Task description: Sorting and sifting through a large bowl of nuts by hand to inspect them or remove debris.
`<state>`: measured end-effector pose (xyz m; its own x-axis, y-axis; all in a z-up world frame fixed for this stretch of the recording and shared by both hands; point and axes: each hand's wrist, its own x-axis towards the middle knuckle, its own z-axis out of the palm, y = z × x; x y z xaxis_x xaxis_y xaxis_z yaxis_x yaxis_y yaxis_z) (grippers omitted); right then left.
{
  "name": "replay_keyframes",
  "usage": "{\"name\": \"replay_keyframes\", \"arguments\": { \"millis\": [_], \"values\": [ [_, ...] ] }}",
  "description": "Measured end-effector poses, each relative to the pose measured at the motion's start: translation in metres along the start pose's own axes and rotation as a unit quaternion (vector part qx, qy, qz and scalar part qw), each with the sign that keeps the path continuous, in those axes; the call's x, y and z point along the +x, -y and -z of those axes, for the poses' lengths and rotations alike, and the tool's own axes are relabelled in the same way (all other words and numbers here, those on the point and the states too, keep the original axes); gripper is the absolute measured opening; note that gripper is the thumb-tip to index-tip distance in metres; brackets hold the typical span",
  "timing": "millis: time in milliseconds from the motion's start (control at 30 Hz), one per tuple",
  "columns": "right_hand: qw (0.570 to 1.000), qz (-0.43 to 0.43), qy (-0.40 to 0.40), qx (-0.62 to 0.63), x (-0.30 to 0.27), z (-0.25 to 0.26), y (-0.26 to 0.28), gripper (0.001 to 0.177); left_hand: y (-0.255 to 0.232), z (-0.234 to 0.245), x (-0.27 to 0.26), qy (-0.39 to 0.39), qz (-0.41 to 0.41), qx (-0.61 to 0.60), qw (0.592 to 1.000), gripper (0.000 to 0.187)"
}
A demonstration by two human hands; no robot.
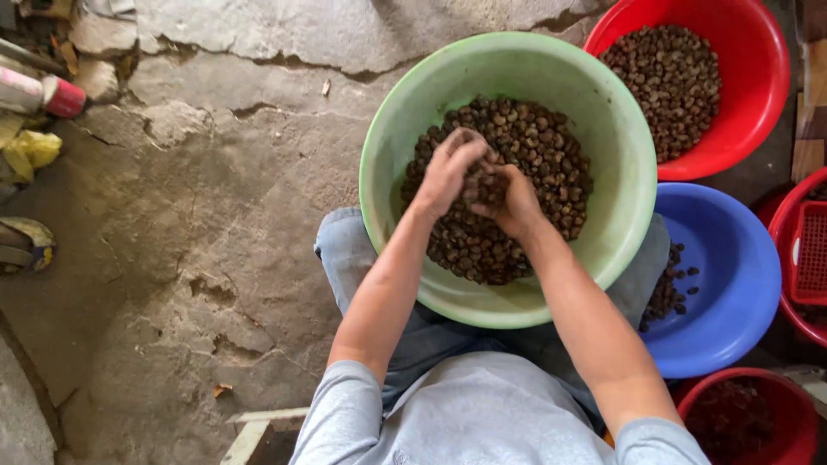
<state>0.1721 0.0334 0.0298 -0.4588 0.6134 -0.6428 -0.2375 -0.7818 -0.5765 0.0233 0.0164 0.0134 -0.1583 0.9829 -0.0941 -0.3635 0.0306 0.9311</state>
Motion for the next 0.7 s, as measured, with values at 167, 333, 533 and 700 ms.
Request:
{"name": "replay_keyframes", "arguments": {
  "millis": [167, 333, 533, 700],
  "values": [
    [0.994, -0.032, -0.067, 0.077, -0.019, -0.038, 0.023, 0.046, -0.012, -0.011, -0.017, 0.083, -0.044, 0.135, 0.986, 0.021],
    [0.97, -0.022, -0.145, 0.193, 0.02, 0.019, 0.002, 0.037, -0.008, -0.011, -0.014, 0.04, -0.155, 0.153, 0.975, 0.025],
    [0.972, 0.079, 0.074, 0.209, -0.049, 0.073, 0.049, 0.027, 0.012, 0.005, -0.015, -0.035, -0.153, 0.423, 0.892, 0.022],
    [0.951, 0.259, 0.013, 0.167, -0.115, 0.153, 0.084, 0.029, 0.048, -0.013, -0.031, 0.224, -0.136, 0.601, 0.755, 0.036]
  ]
}}
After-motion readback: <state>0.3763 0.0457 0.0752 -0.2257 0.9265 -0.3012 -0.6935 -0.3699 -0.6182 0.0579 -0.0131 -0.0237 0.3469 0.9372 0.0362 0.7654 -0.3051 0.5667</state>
